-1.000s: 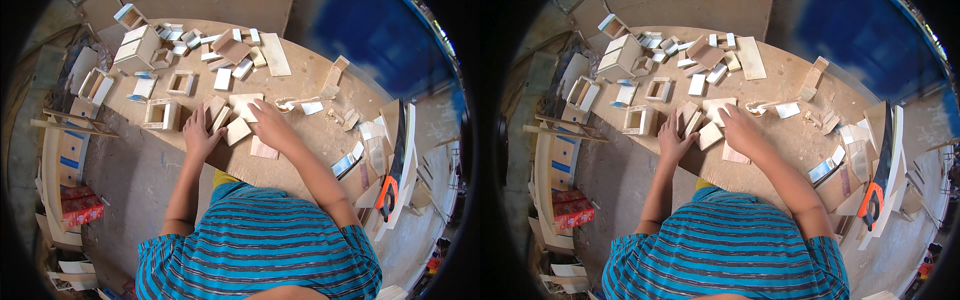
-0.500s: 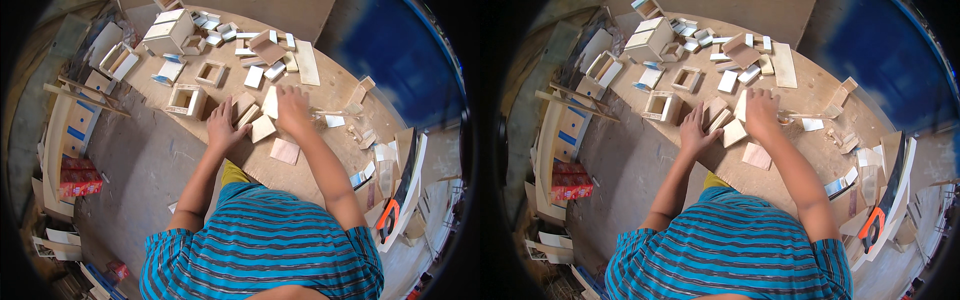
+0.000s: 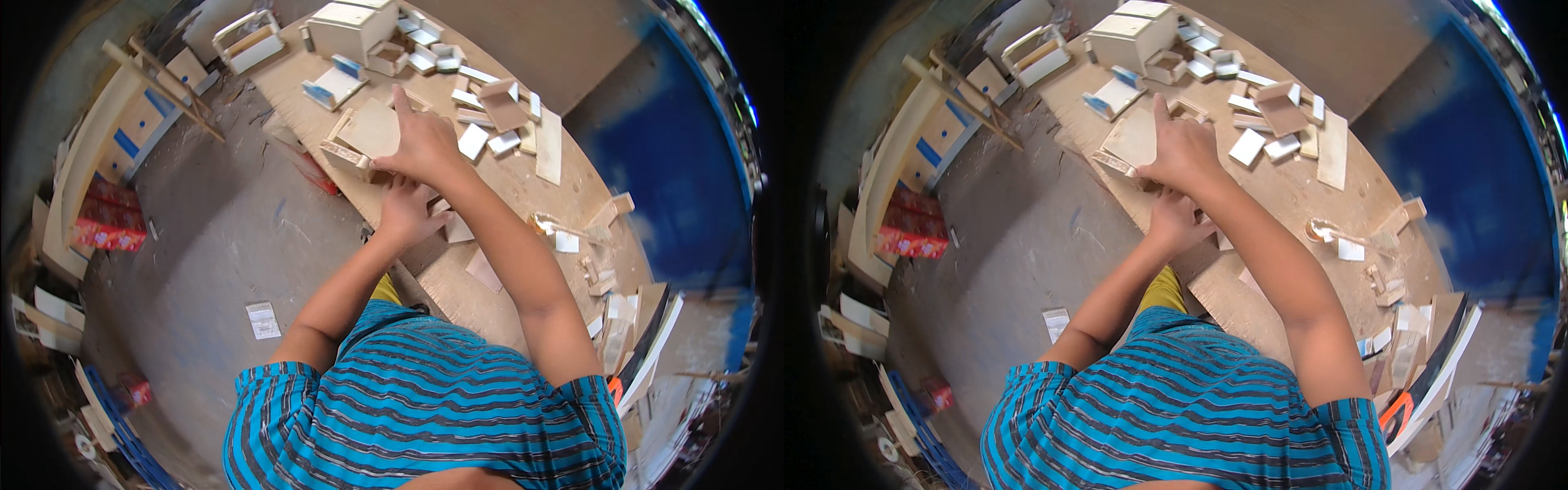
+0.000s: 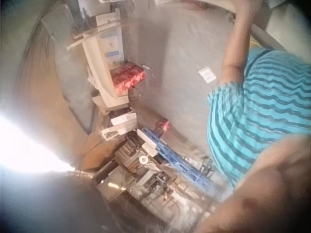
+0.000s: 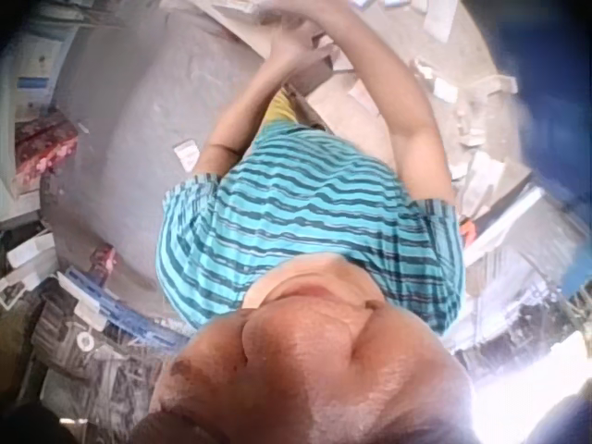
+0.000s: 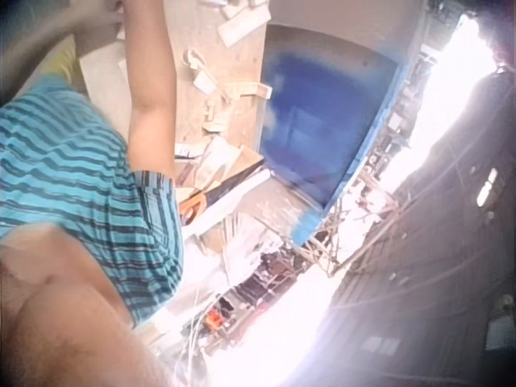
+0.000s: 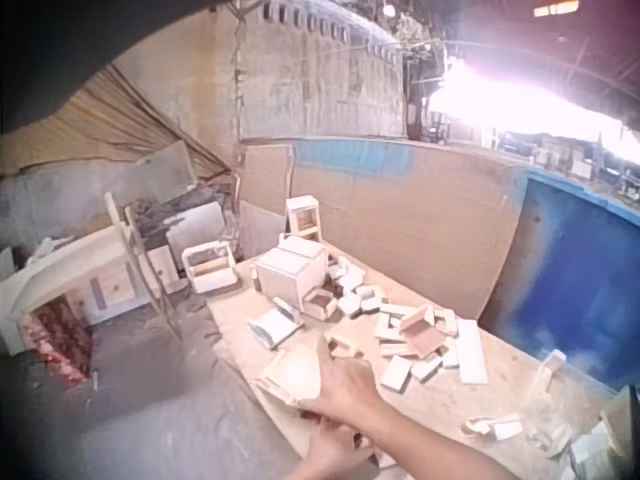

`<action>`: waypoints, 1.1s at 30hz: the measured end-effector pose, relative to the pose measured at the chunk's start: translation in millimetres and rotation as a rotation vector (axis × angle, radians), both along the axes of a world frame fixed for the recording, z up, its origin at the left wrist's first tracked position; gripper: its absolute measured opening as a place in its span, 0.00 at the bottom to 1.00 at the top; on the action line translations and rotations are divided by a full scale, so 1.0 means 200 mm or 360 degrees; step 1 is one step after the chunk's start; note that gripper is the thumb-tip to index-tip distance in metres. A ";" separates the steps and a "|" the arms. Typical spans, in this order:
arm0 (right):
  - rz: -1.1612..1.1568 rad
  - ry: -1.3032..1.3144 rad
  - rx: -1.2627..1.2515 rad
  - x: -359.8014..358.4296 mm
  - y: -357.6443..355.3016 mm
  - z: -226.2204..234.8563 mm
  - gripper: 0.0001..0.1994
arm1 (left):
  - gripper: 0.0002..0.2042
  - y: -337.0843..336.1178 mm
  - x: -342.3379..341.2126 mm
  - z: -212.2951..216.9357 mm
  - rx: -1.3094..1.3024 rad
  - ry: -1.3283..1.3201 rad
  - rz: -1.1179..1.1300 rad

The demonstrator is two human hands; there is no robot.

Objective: The person applies glue to the edges of small wooden planks using a brush and joins them together to form small rectangular frames. They handle several wood pieces on a workbench and use a small container of white glue for the assembly.

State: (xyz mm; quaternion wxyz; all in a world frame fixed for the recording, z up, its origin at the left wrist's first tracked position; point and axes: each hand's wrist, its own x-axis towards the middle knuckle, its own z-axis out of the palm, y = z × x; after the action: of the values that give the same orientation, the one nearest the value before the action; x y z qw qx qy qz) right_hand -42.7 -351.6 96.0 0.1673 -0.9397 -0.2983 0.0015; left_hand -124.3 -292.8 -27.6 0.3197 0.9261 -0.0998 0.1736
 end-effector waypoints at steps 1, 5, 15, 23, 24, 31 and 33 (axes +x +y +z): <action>0.0034 -0.0044 -0.0020 0.01 0.05 -0.02 0.60 | 0.25 -0.01 -0.01 0.02 -0.0056 -0.0108 0.0025; 0.0111 -0.0155 -0.0117 0.04 0.19 -0.07 0.62 | 0.33 0.00 0.01 -0.04 -0.0069 0.0150 -0.0028; 0.0117 -0.0182 -0.0214 0.05 0.26 -0.12 0.63 | 0.31 0.01 0.00 -0.02 -0.0049 0.0229 0.0028; -0.0022 -0.0024 0.0048 0.16 0.17 -0.16 0.60 | 0.37 0.01 -0.01 0.03 0.0019 0.0276 0.0082; 0.0022 -0.0012 0.0036 0.16 0.17 -0.14 0.60 | 0.37 0.01 -0.01 0.03 0.0020 0.0293 0.0073; 0.0178 -0.0054 -0.0102 0.04 0.18 -0.13 0.63 | 0.30 0.02 0.00 -0.02 -0.0025 0.0088 0.0062; 0.0171 -0.0028 -0.0064 0.04 0.18 -0.14 0.64 | 0.28 0.02 -0.01 -0.01 -0.0063 0.0076 0.0066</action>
State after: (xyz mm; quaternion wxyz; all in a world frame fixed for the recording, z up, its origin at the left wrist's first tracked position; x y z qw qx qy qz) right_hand -34.2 -316.3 67.1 0.1454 -0.9254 -0.3498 0.0082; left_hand -125.6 -289.8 -29.4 0.3366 0.9253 -0.0694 0.1600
